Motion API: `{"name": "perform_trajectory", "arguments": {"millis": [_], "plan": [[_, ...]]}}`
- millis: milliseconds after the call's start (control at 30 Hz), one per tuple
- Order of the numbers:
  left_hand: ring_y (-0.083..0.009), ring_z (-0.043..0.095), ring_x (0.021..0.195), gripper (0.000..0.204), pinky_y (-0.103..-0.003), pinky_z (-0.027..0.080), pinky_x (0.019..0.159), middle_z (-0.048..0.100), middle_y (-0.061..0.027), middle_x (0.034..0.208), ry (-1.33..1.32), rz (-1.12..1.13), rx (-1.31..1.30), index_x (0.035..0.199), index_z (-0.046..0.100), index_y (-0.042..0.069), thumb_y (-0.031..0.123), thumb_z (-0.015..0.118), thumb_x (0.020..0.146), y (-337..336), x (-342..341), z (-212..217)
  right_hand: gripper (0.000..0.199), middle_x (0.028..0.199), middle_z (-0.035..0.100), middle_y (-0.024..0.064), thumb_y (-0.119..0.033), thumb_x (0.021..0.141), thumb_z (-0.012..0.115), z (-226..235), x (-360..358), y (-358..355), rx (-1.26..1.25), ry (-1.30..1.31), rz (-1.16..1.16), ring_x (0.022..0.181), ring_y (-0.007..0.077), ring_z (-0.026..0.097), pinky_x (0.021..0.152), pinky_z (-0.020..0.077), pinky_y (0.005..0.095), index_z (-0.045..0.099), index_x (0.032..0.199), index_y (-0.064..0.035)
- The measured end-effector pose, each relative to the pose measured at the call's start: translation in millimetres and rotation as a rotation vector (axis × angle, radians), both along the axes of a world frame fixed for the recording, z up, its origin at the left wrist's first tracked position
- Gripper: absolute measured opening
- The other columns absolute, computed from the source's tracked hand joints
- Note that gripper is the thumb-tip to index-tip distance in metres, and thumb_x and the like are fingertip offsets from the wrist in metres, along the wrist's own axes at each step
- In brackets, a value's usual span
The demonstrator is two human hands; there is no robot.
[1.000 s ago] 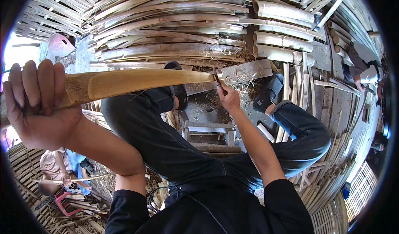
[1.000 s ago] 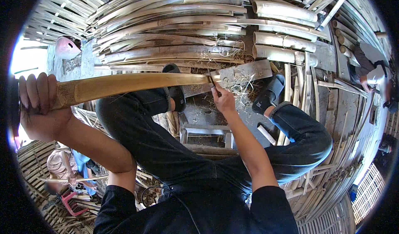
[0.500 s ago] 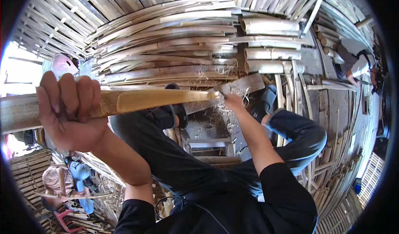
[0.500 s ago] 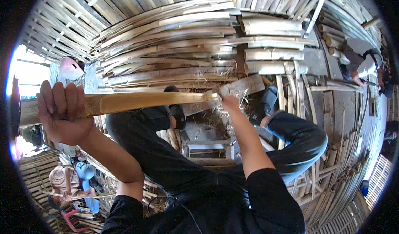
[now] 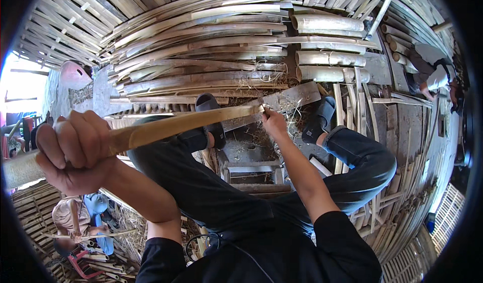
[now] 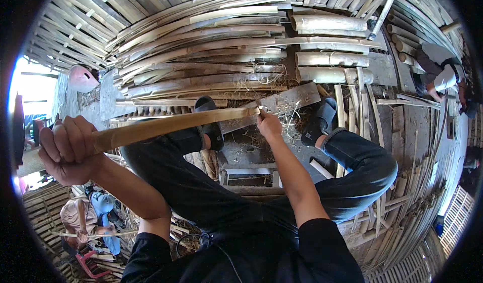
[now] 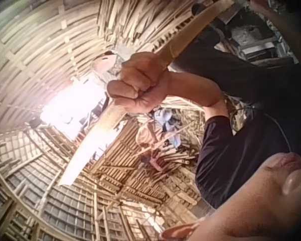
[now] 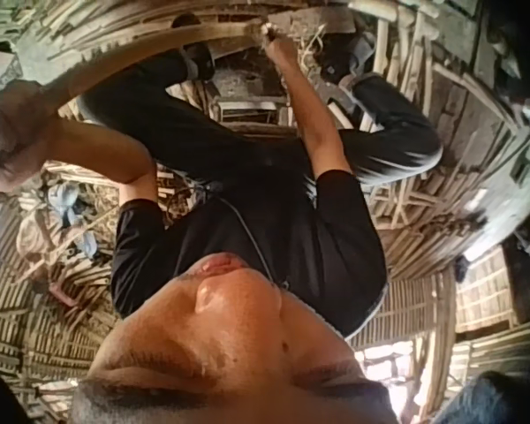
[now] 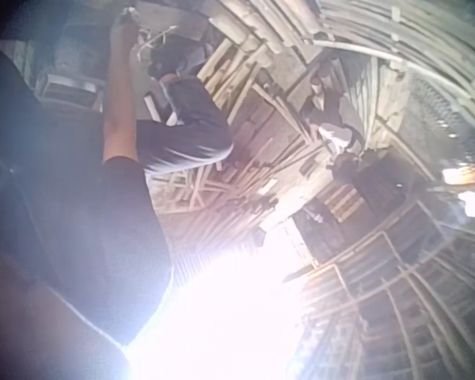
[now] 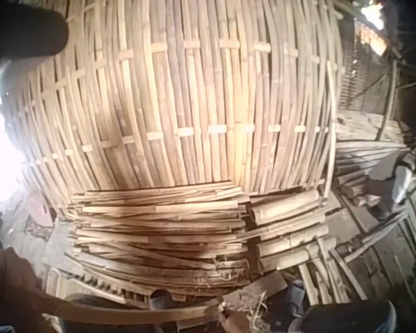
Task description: The recorder is using a small blade to shave and smooth the surface of a bamboo strip.
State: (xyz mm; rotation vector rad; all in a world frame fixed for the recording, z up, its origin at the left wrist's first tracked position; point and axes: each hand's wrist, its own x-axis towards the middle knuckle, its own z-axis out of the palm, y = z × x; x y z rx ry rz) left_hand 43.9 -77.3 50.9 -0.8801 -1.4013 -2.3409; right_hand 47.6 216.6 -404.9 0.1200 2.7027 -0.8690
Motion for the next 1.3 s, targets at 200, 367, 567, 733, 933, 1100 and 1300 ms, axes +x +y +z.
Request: {"name": "perform_trajectory", "arguments": {"millis": [200,367,567,733,933,1100,1300], "plan": [[-0.0037,0.031,0.03,0.042,-0.02,0.023,0.028,0.035,0.0064,0.041,0.107,-0.285,-0.014,0.063,0.029,0.019,0.024,0.046,0.101,4.1,2.8,-6.4,0.031,0.096,0.071,0.0186,-0.033,0.087,0.061,-49.4,-34.2,56.2,0.162,-0.287,0.139,0.095,0.0369,0.068,0.081,0.0543,0.0466,0.074,0.108,-0.0137],[-0.0047,0.032,0.03,0.045,-0.019,0.021,0.029,0.037,0.005,0.042,0.083,-0.285,0.043,0.061,0.029,0.018,0.025,0.05,0.1,-0.4,2.5,-9.3,0.034,0.093,0.073,0.0184,-0.033,0.086,0.064,-28.9,-15.1,66.4,-0.046,-0.273,0.089,0.087,0.0357,0.07,0.077,0.0547,0.0427,0.073,0.115,-0.0156],[-0.0059,0.033,0.031,0.045,-0.021,0.015,0.031,0.039,0.0035,0.043,0.116,-0.401,0.092,0.061,0.039,0.013,0.022,0.064,0.096,2.4,1.9,-4.8,0.036,0.081,0.073,0.0148,-0.034,0.089,0.069,141.6,-18.5,16.9,-0.148,-0.294,0.212,0.064,0.0287,0.069,0.064,0.0538,0.0357,0.07,0.123,-0.0202],[-0.0019,0.033,0.028,0.044,-0.017,0.021,0.027,0.041,0.0049,0.04,0.156,-0.495,0.103,0.059,0.036,0.017,0.016,0.062,0.094,12.9,-7.8,-4.7,0.04,0.078,0.071,0.0141,-0.035,0.092,0.065,220.7,-6.9,-17.5,-0.265,0.006,0.34,0.059,0.0268,0.067,0.057,0.0537,0.0401,0.065,0.13,-0.0234],[-0.008,0.036,0.033,0.043,-0.022,0.017,0.032,0.043,0.0013,0.047,0.168,-0.53,0.031,0.063,0.041,0.011,0.023,0.063,0.097,1.8,-0.5,-5.5,0.036,0.075,0.07,0.0135,-0.035,0.093,0.059,116.9,5.8,12.1,0.003,-0.223,0.203,0.065,0.0323,0.069,0.064,0.0547,0.0423,0.067,0.126,-0.0217],[-0.0078,0.035,0.033,0.043,-0.022,0.017,0.032,0.042,0.0016,0.045,0.095,-0.403,0.029,0.063,0.041,0.012,0.024,0.062,0.098,-5.5,7.5,-5.5,0.035,0.08,0.071,0.013,-0.033,0.091,0.062,92.1,38.5,21.8,-0.125,0.001,0.115,0.064,0.0316,0.067,0.069,0.0555,0.0425,0.069,0.12,-0.0145],[-0.008,0.035,0.033,0.042,-0.022,0.017,0.032,0.042,0.0019,0.045,0.131,-0.435,0.051,0.064,0.041,0.012,0.025,0.064,0.097,-1.8,0.5,-5.7,0.04,0.074,0.068,0.0173,-0.022,0.088,0.07,249.3,40.1,-23.0,-0.403,0.187,0.166,0.061,0.0255,0.065,0.06,0.0497,0.0344,0.066,0.126,-0.012]]}}
